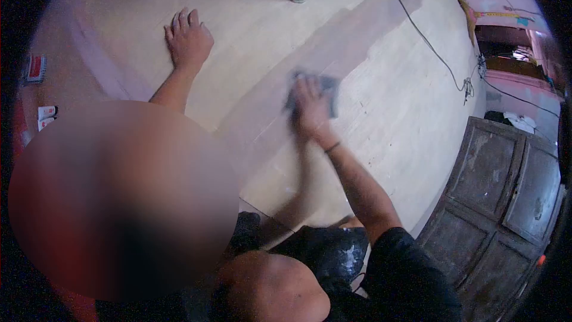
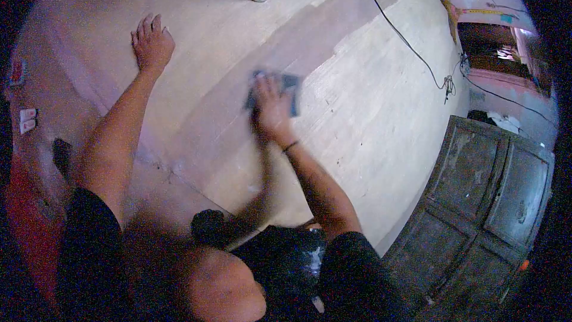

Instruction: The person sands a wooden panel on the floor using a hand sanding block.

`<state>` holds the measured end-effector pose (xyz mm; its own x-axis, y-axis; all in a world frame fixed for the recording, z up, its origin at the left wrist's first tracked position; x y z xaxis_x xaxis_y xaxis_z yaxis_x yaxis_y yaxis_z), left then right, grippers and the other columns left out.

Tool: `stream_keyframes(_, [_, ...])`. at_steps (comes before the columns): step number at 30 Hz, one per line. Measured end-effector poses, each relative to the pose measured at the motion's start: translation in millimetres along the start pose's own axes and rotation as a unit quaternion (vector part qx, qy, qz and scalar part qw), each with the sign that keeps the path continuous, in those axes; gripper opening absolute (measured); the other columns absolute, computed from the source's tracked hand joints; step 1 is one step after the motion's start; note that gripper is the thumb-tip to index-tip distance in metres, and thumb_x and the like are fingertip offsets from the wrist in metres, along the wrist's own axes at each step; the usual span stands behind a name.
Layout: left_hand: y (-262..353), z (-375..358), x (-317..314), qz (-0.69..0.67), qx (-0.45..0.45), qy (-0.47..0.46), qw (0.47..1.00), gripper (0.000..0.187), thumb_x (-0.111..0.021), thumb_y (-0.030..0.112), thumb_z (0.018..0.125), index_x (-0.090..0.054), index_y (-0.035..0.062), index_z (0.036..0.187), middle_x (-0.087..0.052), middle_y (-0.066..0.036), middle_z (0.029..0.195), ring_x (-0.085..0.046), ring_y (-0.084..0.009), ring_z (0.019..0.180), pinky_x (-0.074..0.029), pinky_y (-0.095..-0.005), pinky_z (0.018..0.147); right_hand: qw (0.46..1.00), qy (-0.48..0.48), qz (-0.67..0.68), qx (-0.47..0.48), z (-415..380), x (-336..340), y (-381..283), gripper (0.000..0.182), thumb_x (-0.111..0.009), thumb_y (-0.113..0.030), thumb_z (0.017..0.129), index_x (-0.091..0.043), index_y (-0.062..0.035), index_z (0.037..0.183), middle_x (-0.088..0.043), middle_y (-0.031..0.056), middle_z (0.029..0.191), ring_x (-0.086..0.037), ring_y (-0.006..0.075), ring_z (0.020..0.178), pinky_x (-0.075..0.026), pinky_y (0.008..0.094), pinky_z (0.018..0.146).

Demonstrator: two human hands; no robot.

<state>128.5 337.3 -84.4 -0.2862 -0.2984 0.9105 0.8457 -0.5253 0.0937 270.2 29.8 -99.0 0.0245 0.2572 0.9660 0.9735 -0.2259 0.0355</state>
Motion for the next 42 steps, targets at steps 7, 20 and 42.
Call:
stream_keyframes(7, [-7.3,-7.0,-9.1,-0.004,-0.011,0.003,1.000,0.048,-0.060,0.028,0.089,-0.055,0.0086,0.133,-0.050,-0.012,0.143,-0.041,-0.0301,0.137,-0.030,-0.0610,0.110,0.964,0.020,0.012,0.264,-19.6,-9.8,-25.3,0.072,-0.058,-0.019,0.083,-0.038,-0.0186,0.152,-0.026,0.0083,0.163,-0.017,0.0328,0.152,-0.008,0.0602,0.120])
stream_keyframes(20, [124.9,33.1,-16.6,-0.032,-0.058,-0.054,0.996,0.059,-0.065,0.036,0.090,-0.049,0.0113,0.140,-0.043,-0.014,0.149,-0.037,-0.0341,0.140,-0.030,-0.0616,0.110,0.962,0.062,-0.084,0.251,-9.0,-6.7,-25.6,0.053,-0.040,-0.030,0.097,-0.042,-0.0192,0.150,-0.033,0.0048,0.160,-0.024,0.0285,0.150,-0.002,0.0658,0.118])
stream_keyframes(42, [135.2,35.0,-29.5,-0.021,-0.032,-0.128,0.991,0.061,-0.066,0.033,0.087,-0.046,0.0130,0.142,-0.039,-0.018,0.150,-0.032,-0.0374,0.143,-0.024,-0.0644,0.113,0.978,0.022,0.208,0.015,88.1,24.0,96.7,0.056,-0.045,-0.012,0.092,-0.044,-0.0124,0.148,-0.037,0.0097,0.158,-0.030,0.0304,0.147,-0.008,0.0704,0.116])
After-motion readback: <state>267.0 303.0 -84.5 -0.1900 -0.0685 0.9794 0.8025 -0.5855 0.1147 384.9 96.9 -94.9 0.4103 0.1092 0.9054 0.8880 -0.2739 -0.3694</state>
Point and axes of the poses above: each hand's wrist, its own z-axis towards the middle knuckle, its own x-axis out of the back of the hand, y = z × x, the point moved 8 cm from there along z, towards the middle knuckle
